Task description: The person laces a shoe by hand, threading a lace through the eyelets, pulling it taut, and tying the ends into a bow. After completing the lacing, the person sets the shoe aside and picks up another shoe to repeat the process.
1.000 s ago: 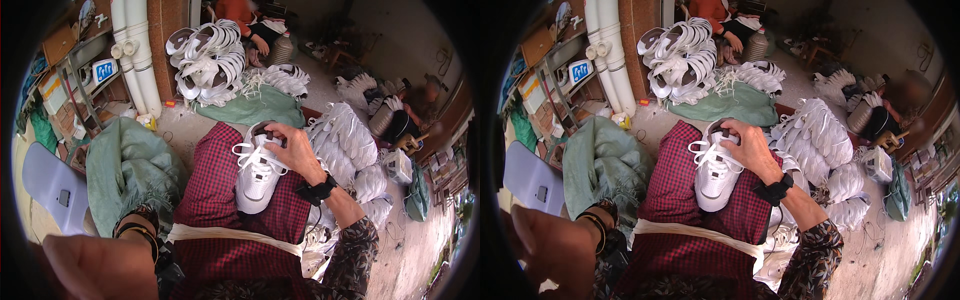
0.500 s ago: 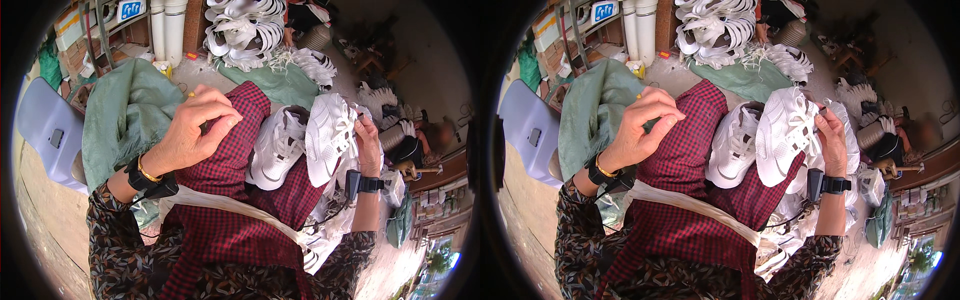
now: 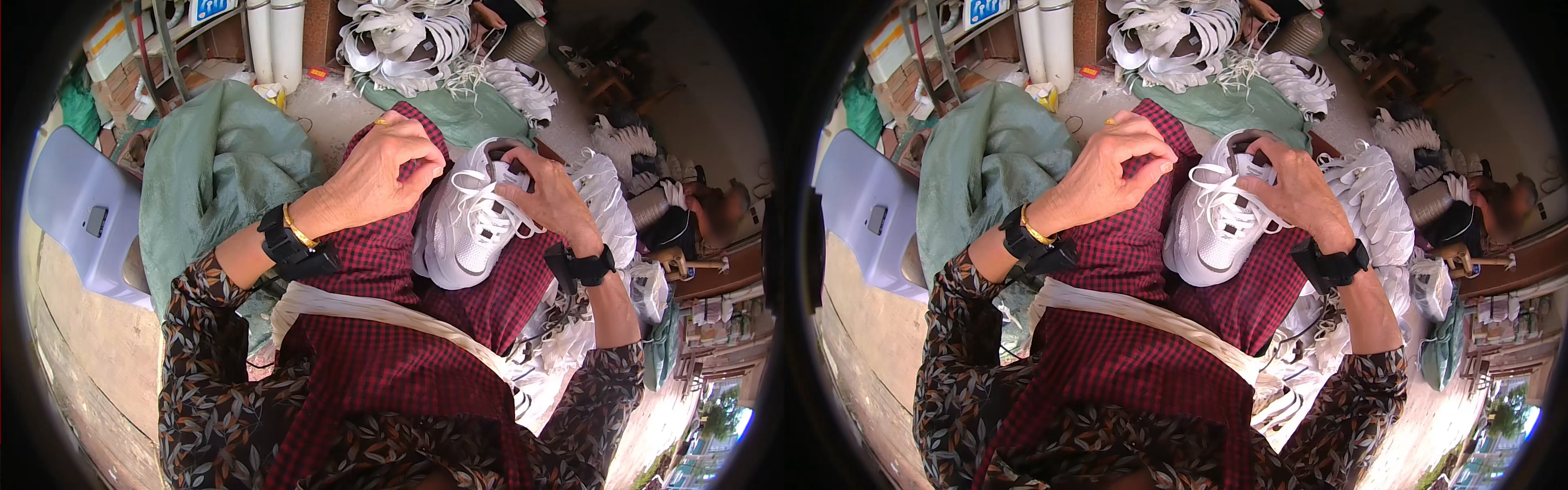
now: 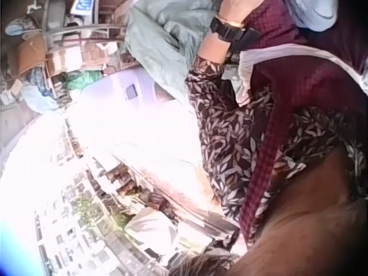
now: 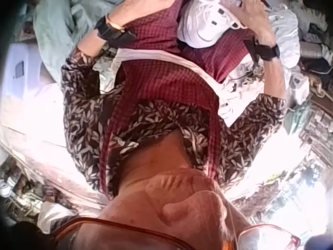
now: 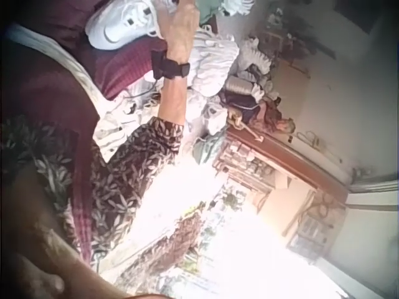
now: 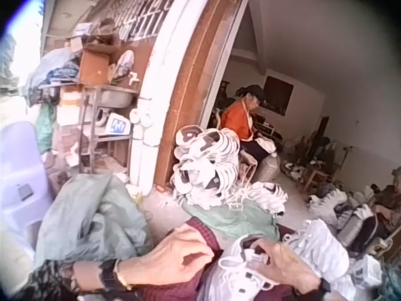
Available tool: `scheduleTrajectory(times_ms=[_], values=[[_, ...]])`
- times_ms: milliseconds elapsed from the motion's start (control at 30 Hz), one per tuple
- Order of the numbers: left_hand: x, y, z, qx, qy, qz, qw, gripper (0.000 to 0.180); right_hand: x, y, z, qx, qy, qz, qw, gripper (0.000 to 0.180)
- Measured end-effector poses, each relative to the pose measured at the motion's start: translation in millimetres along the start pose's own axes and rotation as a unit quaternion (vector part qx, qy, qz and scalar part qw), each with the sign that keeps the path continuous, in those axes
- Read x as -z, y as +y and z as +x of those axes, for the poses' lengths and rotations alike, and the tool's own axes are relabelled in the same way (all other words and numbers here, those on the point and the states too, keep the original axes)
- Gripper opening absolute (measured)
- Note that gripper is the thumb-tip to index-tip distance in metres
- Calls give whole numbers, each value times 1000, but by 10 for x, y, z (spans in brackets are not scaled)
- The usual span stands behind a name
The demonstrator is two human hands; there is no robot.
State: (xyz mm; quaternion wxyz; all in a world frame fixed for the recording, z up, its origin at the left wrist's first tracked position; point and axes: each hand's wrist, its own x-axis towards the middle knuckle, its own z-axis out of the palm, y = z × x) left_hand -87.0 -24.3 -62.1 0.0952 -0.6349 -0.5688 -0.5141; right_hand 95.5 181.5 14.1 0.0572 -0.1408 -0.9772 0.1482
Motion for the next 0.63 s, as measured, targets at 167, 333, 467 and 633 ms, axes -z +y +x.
scheduleTrajectory(times_ms=[167,333,467,633], values=[[-139,-106,49,15,-14,37,999,7,-210,-37,-154,52,62,57,995,42],[-309,-279,259,98,-81,-38,991,11,-159,211,-178,-5,46,114,992,43],[-341,-420,336,115,-134,9,984,22,171,753,-462,-10,120,470,874,45],[-472,-398,626,196,-272,39,941,32,599,1308,-1148,-45,247,530,810,90]])
